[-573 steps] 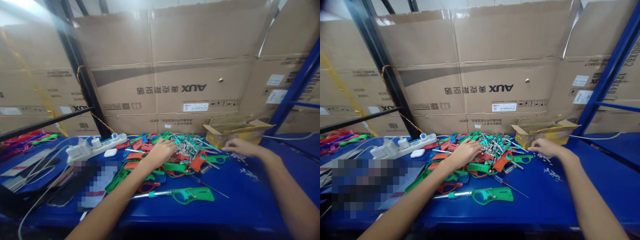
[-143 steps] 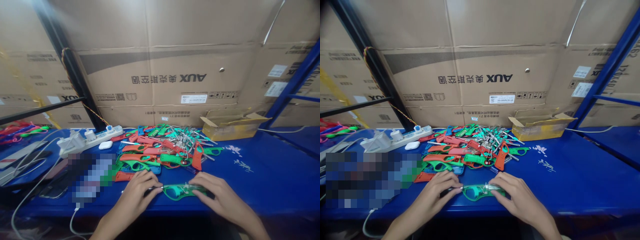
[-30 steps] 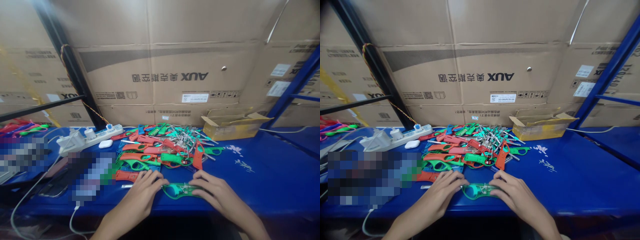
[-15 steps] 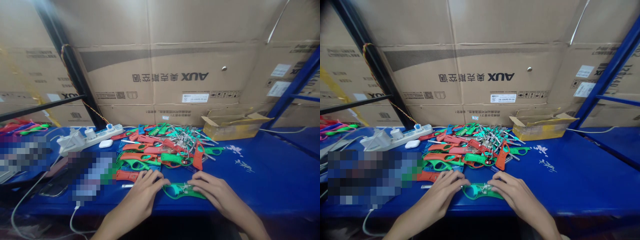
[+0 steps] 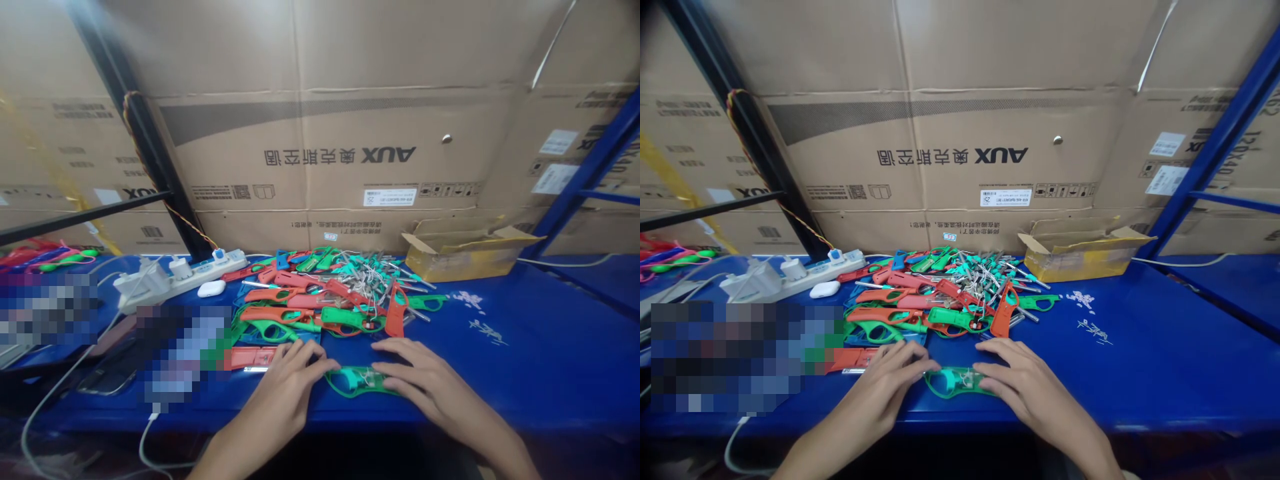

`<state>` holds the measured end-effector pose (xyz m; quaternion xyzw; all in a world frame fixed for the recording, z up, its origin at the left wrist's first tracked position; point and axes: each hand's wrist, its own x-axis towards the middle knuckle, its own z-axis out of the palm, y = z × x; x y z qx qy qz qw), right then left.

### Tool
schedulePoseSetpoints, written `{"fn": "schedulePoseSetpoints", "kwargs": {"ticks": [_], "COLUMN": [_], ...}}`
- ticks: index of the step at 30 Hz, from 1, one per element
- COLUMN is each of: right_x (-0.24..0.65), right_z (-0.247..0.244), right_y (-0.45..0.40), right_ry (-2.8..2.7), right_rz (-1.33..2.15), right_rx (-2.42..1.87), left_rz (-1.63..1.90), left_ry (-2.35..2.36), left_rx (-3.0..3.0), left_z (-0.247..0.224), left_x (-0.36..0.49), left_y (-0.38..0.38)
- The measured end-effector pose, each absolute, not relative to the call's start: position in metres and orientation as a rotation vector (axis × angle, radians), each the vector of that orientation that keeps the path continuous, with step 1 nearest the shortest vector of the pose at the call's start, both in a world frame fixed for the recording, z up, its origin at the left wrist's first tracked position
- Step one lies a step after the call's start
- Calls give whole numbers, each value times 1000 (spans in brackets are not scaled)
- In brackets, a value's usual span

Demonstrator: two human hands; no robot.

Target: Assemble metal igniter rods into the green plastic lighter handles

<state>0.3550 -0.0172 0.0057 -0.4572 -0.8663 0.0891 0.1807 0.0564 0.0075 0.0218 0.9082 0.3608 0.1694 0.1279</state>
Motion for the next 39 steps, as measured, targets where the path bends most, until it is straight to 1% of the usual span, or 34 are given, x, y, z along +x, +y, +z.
{"fn": "schedulePoseSetpoints", "kwargs": {"ticks": [9, 19, 23, 30, 39], "right_x": [354, 350, 349, 347, 321], "right_z": [3, 5, 3, 7, 6], "right_y": [-22, -17, -18, -21, -22], "right_ry": [-2299, -2303, -2271, -2388, -2350], "right_rz": [40, -19, -33, -43, -213], "right_rx": [-1231, -1071, -1142, -1084, -1062], "left_rz": [560, 549, 528, 473, 462], "left_ry": [1152, 1180, 1151, 1016, 1012], "left_rx": [2746, 2793, 2807, 2801, 2786], "left_z": [15, 11, 12, 15, 0], "left_x": [58, 59, 60, 62, 59], "left_y": [9, 9, 8, 5, 8]}}
